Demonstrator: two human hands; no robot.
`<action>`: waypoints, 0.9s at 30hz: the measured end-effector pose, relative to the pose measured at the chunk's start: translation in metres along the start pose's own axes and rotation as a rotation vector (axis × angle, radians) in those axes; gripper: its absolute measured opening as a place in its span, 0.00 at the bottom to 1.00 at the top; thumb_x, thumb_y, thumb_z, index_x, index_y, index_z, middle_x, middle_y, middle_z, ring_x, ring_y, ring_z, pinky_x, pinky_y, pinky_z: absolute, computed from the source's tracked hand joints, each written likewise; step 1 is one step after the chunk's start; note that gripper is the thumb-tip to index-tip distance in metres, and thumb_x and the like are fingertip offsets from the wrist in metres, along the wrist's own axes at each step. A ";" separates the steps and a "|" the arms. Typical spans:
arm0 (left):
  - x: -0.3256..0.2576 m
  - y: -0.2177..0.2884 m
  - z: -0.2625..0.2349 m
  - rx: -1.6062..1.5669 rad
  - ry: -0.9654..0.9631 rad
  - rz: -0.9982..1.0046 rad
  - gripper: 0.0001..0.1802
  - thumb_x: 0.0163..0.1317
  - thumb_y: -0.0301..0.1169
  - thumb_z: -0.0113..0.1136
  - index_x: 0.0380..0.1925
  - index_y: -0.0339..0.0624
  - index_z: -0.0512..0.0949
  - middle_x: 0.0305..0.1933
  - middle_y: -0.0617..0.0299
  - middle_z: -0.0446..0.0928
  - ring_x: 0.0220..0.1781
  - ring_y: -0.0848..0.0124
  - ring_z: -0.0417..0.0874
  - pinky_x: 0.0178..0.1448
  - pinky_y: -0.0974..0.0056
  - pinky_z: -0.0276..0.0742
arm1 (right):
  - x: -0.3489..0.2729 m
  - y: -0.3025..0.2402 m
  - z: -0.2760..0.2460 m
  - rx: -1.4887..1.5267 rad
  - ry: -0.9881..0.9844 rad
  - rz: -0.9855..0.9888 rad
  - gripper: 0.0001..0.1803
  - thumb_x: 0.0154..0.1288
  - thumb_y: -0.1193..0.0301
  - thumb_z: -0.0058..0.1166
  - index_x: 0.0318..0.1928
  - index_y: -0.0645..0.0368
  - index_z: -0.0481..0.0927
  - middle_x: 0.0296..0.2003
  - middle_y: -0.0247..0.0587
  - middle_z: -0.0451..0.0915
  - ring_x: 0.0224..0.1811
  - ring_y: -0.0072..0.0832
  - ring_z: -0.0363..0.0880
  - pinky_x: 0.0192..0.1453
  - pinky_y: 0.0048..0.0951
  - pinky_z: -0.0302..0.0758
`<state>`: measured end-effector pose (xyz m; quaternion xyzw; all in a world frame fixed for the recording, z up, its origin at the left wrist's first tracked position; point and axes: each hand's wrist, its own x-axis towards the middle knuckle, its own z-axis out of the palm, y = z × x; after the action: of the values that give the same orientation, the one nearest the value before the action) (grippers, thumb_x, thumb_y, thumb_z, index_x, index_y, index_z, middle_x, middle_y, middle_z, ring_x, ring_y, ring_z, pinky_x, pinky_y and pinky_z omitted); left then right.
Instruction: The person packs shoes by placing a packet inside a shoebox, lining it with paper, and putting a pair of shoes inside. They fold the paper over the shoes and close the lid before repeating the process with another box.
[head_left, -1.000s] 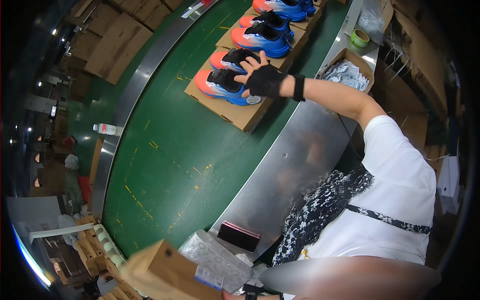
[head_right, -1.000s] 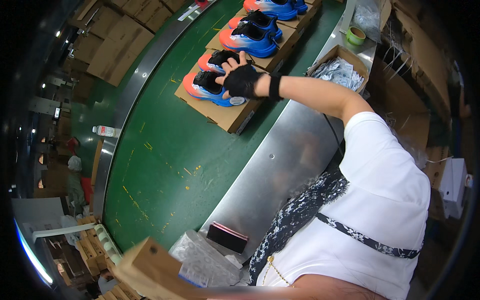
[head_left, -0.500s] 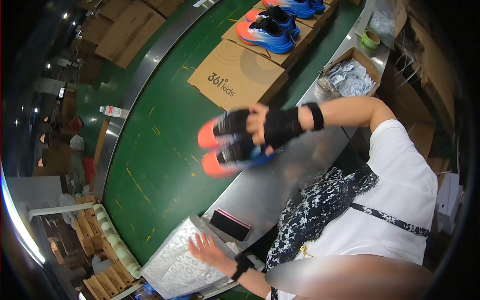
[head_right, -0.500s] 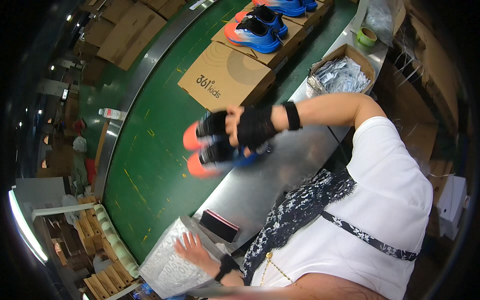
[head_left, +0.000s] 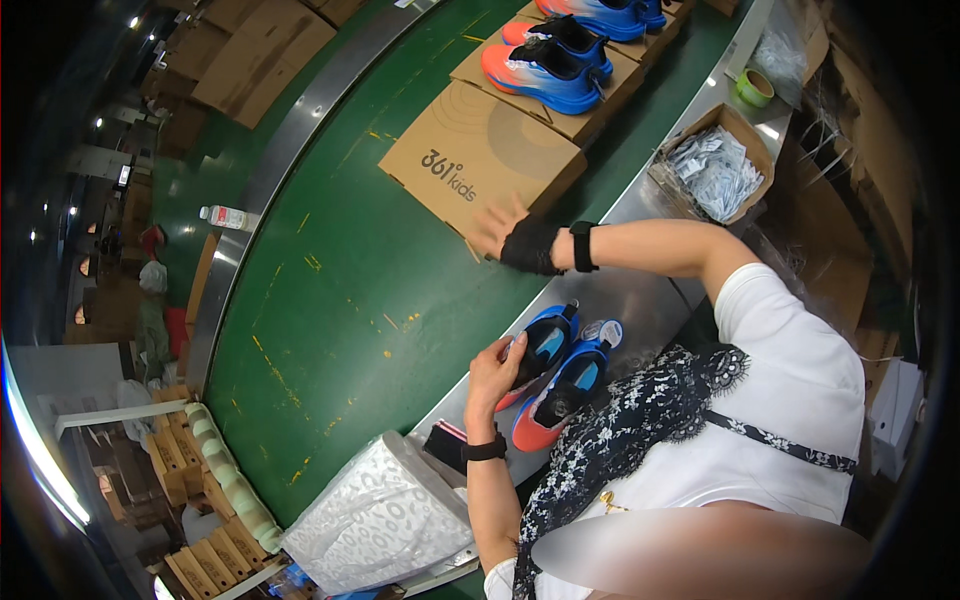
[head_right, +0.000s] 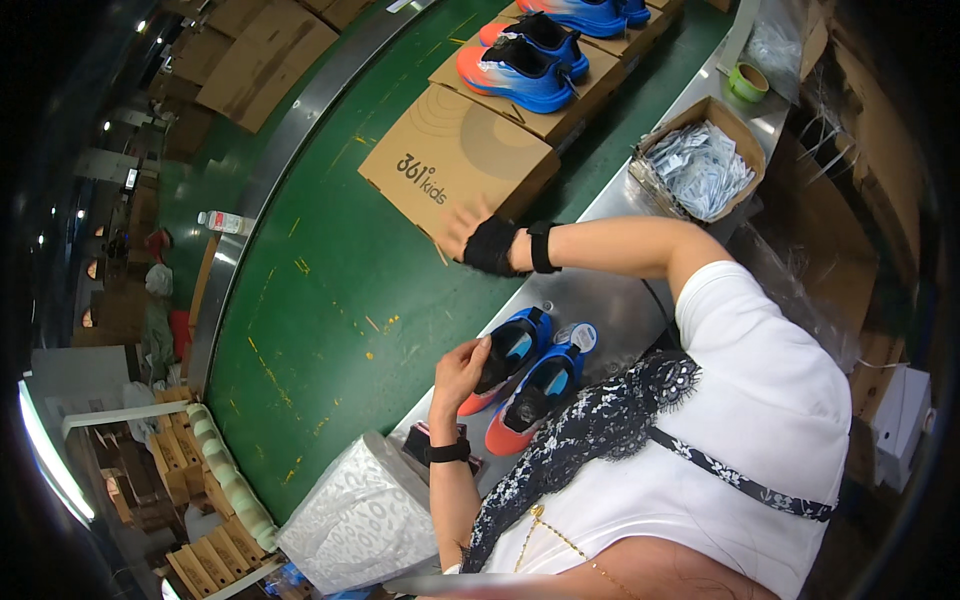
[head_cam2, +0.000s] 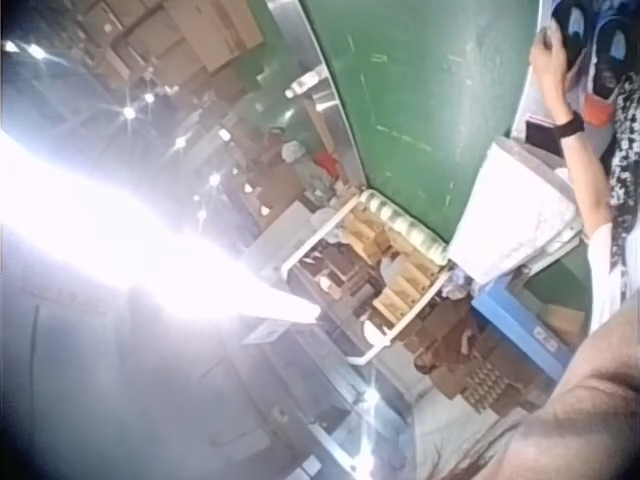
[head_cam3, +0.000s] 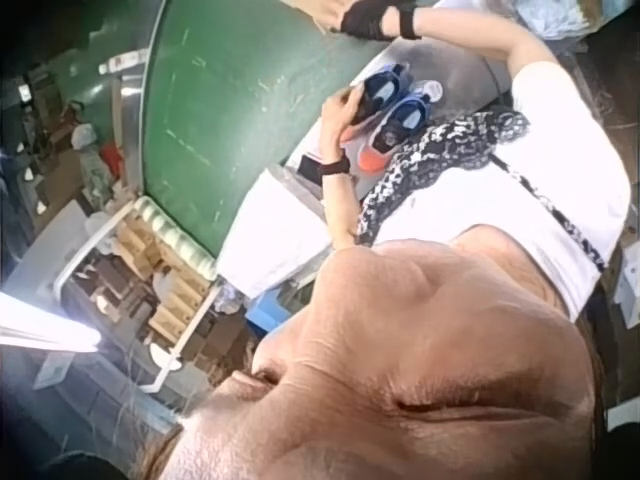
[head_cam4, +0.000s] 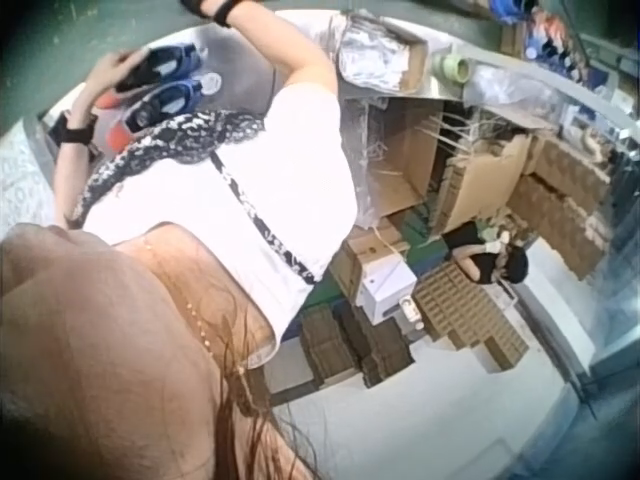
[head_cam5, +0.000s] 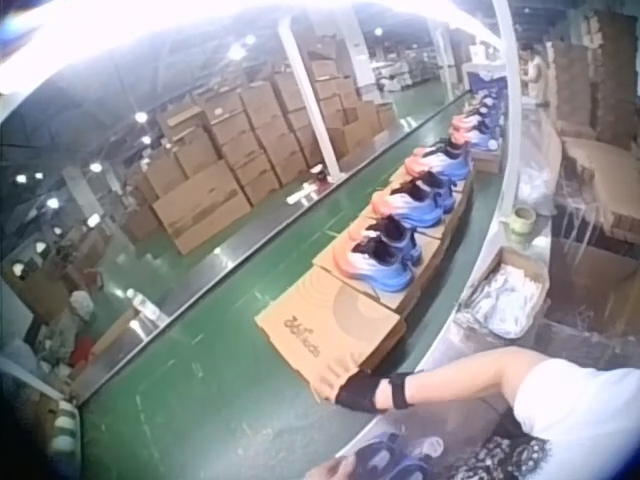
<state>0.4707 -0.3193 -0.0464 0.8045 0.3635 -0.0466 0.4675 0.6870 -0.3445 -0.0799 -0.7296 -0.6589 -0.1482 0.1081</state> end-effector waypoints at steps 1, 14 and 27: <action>0.004 -0.005 0.000 0.027 -0.016 -0.001 0.31 0.51 0.55 0.51 0.38 0.34 0.75 0.32 0.46 0.77 0.37 0.57 0.79 0.42 0.62 0.72 | -0.001 0.007 0.015 0.007 0.039 0.012 0.21 0.55 0.66 0.39 0.51 0.51 0.67 0.54 0.51 0.62 0.58 0.47 0.58 0.52 0.67 0.50; 0.016 0.003 -0.031 0.313 0.161 0.006 0.28 0.61 0.51 0.34 0.48 0.40 0.70 0.56 0.42 0.62 0.64 0.50 0.53 0.61 0.42 0.45 | -0.018 -0.023 -0.137 0.962 0.499 0.238 0.36 0.42 0.66 0.56 0.56 0.56 0.62 0.54 0.46 0.63 0.57 0.35 0.62 0.56 0.33 0.62; 0.000 -0.050 -0.031 0.327 0.656 0.203 0.15 0.52 0.41 0.55 0.27 0.38 0.77 0.33 0.51 0.76 0.33 0.57 0.77 0.44 0.57 0.66 | -0.264 0.243 -0.057 0.132 0.038 0.792 0.10 0.48 0.73 0.51 0.33 0.62 0.76 0.27 0.47 0.76 0.29 0.33 0.76 0.35 0.31 0.71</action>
<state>0.4309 -0.2804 -0.0651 0.8725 0.4001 0.2025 0.1940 0.9007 -0.6358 -0.1120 -0.9156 -0.3329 -0.0660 0.2155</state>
